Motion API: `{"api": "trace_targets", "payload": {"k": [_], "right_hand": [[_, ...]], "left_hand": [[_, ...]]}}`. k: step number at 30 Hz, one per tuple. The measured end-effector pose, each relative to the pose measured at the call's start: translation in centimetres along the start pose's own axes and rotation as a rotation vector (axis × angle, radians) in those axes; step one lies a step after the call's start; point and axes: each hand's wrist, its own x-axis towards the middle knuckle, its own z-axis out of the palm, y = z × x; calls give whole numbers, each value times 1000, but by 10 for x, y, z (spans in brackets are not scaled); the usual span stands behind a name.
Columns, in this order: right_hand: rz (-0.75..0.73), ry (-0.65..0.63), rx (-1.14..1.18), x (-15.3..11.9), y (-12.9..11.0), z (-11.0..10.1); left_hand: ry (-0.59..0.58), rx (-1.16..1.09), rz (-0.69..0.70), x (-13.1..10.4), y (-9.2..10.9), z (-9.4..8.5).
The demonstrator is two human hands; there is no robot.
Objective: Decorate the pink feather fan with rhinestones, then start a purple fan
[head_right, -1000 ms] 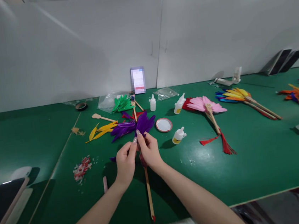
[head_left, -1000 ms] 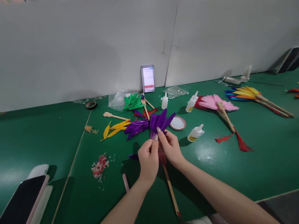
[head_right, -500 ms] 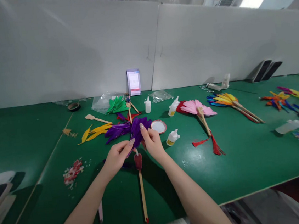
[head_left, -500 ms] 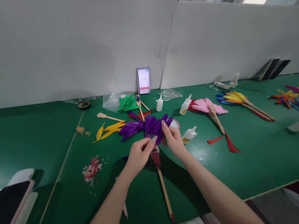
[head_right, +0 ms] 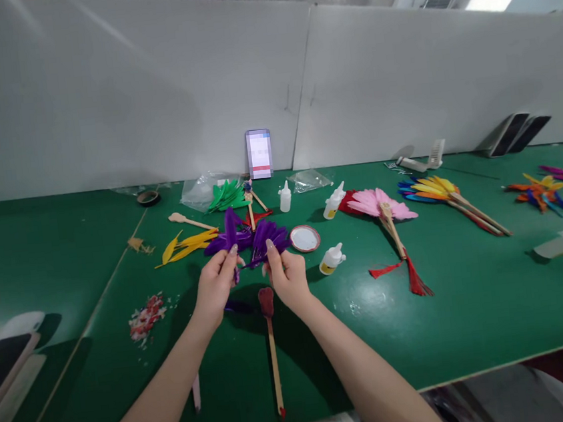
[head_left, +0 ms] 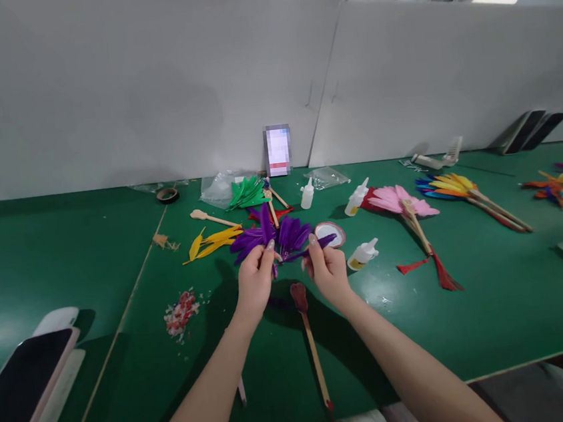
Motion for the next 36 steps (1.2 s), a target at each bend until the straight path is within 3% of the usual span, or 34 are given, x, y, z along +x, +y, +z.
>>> {"api": "trace_targets", "payload": {"k": [5, 12, 15, 18, 21, 26, 31, 36], "right_hand": [[-134, -57, -89, -10, -4, 1], [-141, -162, -36, -5, -1, -1], [-85, -289, -42, -1, 4, 0], [91, -387, 24, -2, 7, 5], [221, -413, 119, -4, 7, 10], [259, -456, 277, -5, 4, 11], [254, -437, 336, -6, 2, 10], [143, -283, 206, -10, 0, 12]], "left_hand": [[97, 99, 38, 0, -4, -1], [5, 109, 62, 1, -1, -2], [-72, 78, 73, 0, -2, 0], [-157, 2, 68, -2, -4, 2], [-195, -39, 86, -3, -5, 2], [-255, -159, 54, -3, 2, 0], [-271, -283, -34, -8, 9, 3], [-128, -351, -28, -13, 12, 11]]}}
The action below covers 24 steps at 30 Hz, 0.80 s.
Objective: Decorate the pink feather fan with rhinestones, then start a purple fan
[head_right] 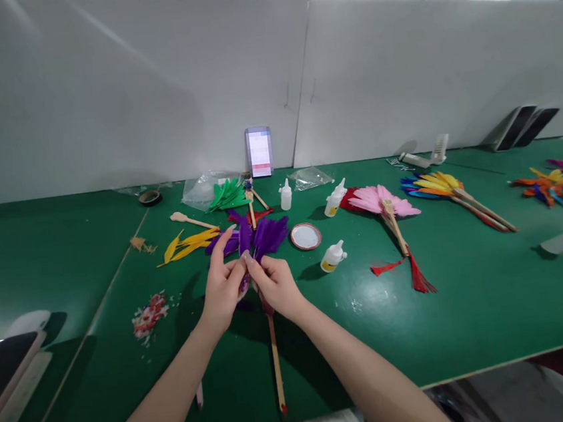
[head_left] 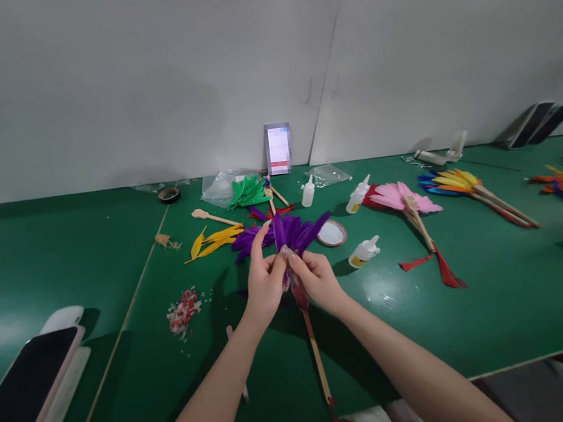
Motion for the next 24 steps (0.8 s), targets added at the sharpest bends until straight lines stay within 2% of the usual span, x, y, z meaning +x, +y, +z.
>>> {"api": "trace_targets", "payload": {"k": [3, 8, 19, 22, 24], "right_hand": [[-117, 104, -143, -2, -2, 3], [-160, 127, -198, -6, -6, 9], [-310, 198, -369, -9, -11, 12], [-336, 227, -341, -13, -16, 10], [-341, 300, -290, -16, -20, 6]], "left_hand": [[95, -7, 9, -1, 1, 4], [226, -72, -27, 3, 0, 6], [304, -96, 29, 8, -1, 12], [344, -161, 25, 18, -1, -3], [468, -253, -6, 27, 4, -23]]}}
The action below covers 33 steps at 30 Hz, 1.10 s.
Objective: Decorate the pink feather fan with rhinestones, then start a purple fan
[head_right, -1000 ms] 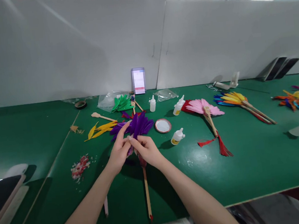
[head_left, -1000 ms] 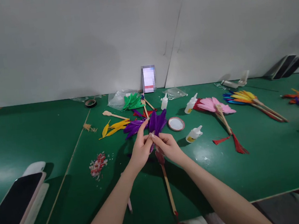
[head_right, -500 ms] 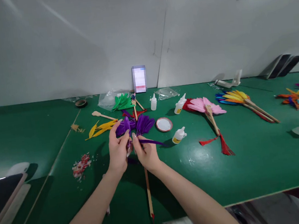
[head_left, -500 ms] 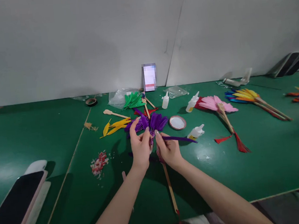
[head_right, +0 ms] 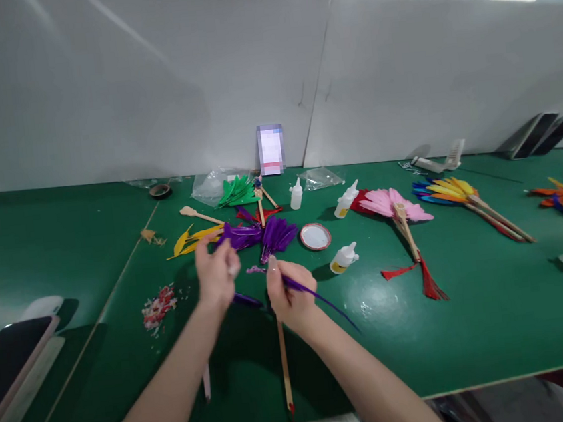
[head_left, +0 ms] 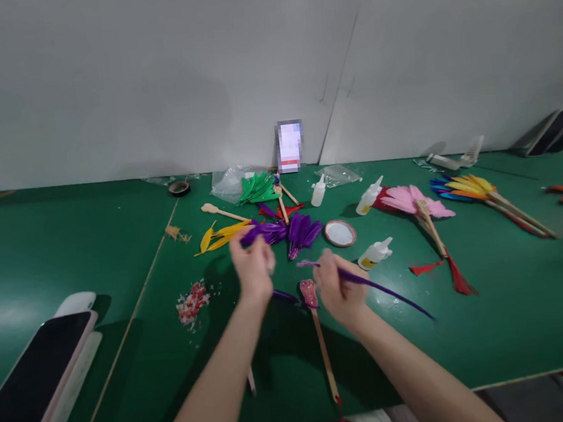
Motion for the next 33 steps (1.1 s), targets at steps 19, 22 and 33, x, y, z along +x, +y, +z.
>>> {"api": "trace_targets", "payload": {"k": [19, 22, 33], "right_hand": [[498, -155, 339, 21, 17, 2], [446, -165, 313, 19, 18, 3], [517, -225, 355, 19, 23, 4]], "left_hand": [[-63, 1252, 716, 33, 3, -36], [-181, 1063, 689, 14, 8, -25], [-608, 707, 258, -16, -3, -6]]}}
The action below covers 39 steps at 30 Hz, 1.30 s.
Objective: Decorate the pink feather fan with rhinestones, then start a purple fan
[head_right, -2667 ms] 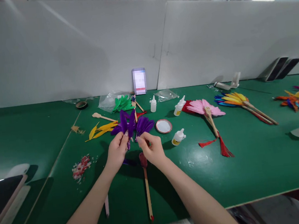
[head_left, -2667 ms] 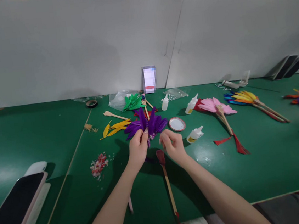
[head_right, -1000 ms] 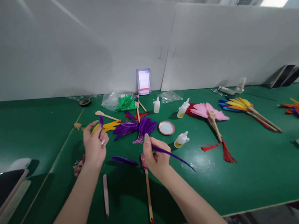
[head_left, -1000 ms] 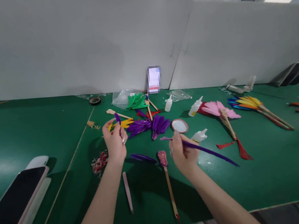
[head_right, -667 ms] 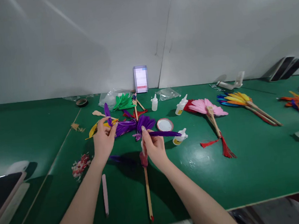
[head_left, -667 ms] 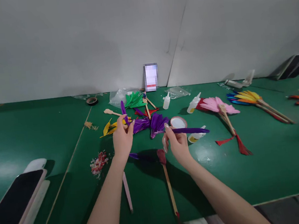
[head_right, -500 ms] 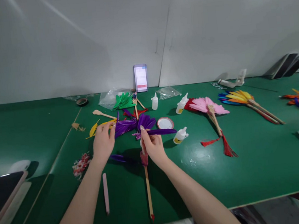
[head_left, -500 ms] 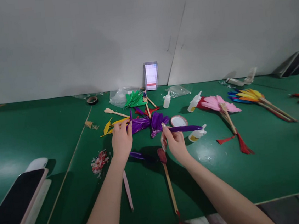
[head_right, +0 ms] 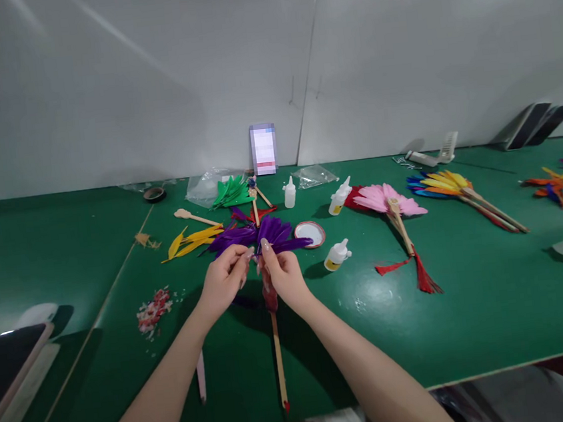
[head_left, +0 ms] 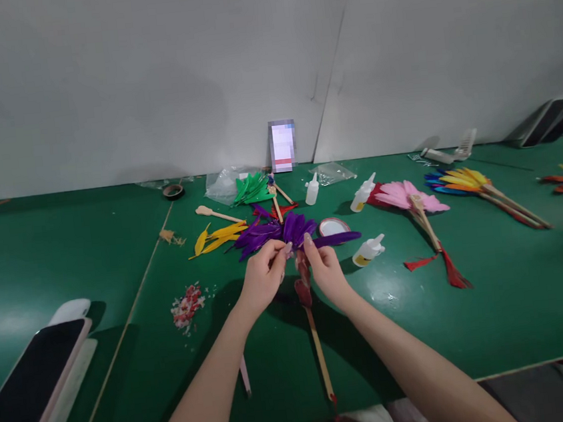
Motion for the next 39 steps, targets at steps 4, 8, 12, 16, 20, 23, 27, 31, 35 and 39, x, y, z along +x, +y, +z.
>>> {"api": "trace_targets", "payload": {"k": [4, 8, 12, 16, 20, 23, 27, 31, 35, 39], "right_hand": [[1, 8, 49, 3, -1, -5], [8, -23, 104, 3, -1, -7], [-23, 48, -17, 1, -1, -6], [-132, 107, -154, -2, 1, -3], [-130, 112, -175, -3, 1, -2], [-114, 111, -193, -3, 2, -2], [-178, 112, -241, -2, 5, -3], [-256, 90, -260, -2, 8, -4], [-309, 90, -293, -3, 6, -4], [-254, 139, -368, -4, 3, -5]], "left_hand": [[-112, -215, -58, 0, 3, -2], [-160, -449, -117, -1, 6, 2], [-82, -330, -110, 0, 5, 5], [34, -5, 52, -1, 0, 4], [54, 316, 311, -4, -6, 2], [40, 472, 367, -4, -7, 2], [28, 565, 342, -6, -8, 4], [30, 531, 315, -7, -8, 7], [16, 384, 245, -7, -7, 9], [-2, 292, 210, -6, -5, 9]]}}
